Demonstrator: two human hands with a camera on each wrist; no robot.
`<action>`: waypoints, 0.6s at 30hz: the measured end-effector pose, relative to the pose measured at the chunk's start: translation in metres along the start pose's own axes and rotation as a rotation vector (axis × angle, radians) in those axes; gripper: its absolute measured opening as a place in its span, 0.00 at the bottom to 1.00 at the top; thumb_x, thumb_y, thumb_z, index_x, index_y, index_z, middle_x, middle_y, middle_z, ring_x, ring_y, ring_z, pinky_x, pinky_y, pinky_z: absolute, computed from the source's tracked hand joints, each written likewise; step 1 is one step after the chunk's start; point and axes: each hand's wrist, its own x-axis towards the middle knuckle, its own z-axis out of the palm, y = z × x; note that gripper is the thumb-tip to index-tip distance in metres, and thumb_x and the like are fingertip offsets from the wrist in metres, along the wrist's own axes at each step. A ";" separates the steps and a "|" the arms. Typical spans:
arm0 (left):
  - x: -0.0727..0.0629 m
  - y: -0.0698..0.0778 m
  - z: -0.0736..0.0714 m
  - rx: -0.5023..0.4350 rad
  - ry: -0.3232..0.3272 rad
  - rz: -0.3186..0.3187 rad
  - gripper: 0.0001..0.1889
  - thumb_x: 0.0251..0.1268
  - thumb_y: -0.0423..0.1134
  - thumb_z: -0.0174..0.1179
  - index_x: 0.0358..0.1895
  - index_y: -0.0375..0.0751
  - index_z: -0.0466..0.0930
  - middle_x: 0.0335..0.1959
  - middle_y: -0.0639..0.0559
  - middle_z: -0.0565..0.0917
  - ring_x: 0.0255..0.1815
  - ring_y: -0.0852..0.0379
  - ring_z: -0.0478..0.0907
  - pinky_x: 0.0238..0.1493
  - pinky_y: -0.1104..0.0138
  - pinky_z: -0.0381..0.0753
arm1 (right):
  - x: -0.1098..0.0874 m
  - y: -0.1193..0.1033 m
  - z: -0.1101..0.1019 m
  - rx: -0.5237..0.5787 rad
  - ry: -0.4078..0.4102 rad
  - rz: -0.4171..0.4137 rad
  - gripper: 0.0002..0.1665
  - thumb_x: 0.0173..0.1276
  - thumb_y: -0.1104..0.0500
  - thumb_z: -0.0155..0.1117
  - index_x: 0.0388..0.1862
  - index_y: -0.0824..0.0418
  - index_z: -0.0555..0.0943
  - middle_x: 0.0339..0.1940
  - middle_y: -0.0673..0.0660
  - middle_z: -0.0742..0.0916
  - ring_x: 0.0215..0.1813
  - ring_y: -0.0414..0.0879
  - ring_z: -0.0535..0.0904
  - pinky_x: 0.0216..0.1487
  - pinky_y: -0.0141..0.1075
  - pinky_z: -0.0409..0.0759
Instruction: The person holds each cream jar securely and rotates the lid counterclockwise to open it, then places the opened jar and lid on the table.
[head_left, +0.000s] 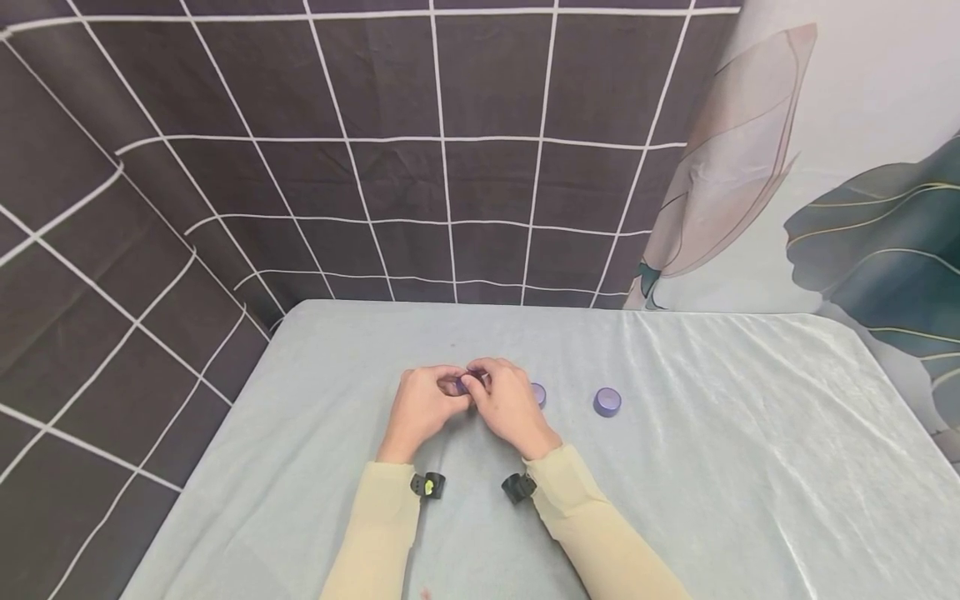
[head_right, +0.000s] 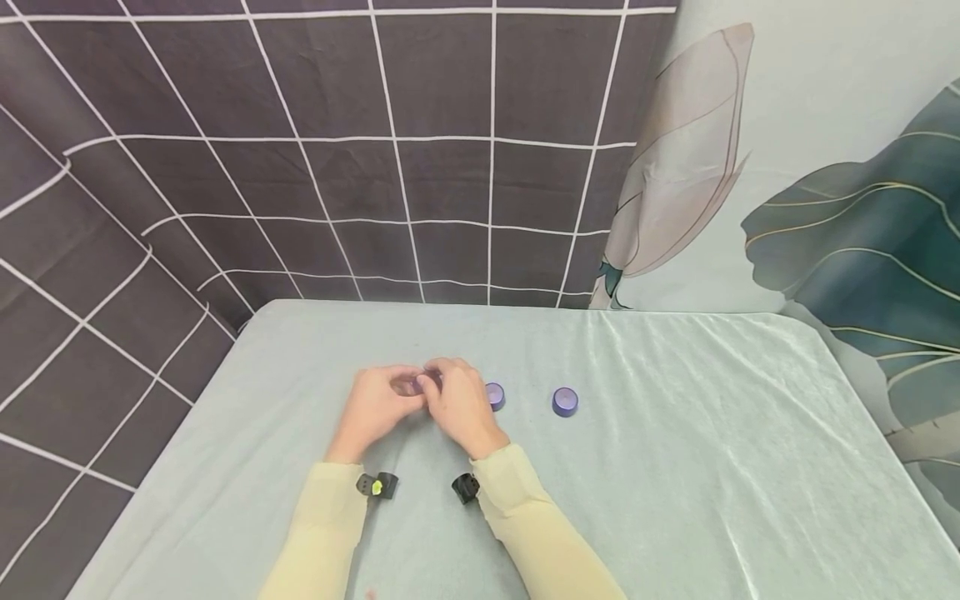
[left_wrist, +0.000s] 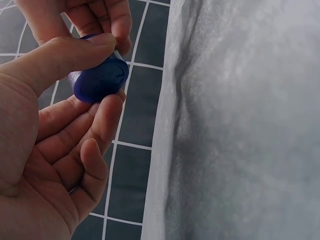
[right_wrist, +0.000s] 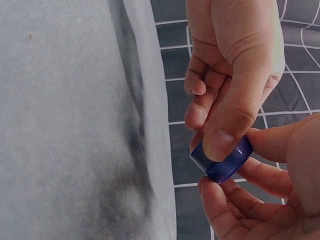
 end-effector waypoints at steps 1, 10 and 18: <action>0.000 0.000 0.000 -0.002 0.001 0.001 0.13 0.48 0.41 0.75 0.40 0.45 0.91 0.22 0.63 0.85 0.21 0.66 0.75 0.31 0.66 0.78 | 0.000 0.000 0.000 -0.002 0.000 -0.003 0.11 0.71 0.57 0.66 0.45 0.63 0.86 0.35 0.56 0.86 0.33 0.45 0.78 0.40 0.42 0.78; 0.000 0.000 -0.002 -0.004 -0.001 -0.006 0.15 0.48 0.41 0.75 0.41 0.43 0.91 0.25 0.60 0.87 0.22 0.66 0.75 0.32 0.65 0.78 | 0.000 0.001 0.001 0.001 -0.010 -0.008 0.11 0.70 0.57 0.65 0.46 0.62 0.86 0.34 0.54 0.85 0.33 0.44 0.77 0.39 0.41 0.77; -0.001 0.001 -0.002 -0.007 -0.010 -0.017 0.15 0.48 0.41 0.75 0.42 0.43 0.91 0.27 0.58 0.88 0.24 0.66 0.77 0.33 0.65 0.79 | 0.000 0.002 0.000 -0.007 -0.022 -0.024 0.11 0.70 0.57 0.65 0.47 0.61 0.86 0.30 0.51 0.81 0.31 0.43 0.75 0.37 0.40 0.75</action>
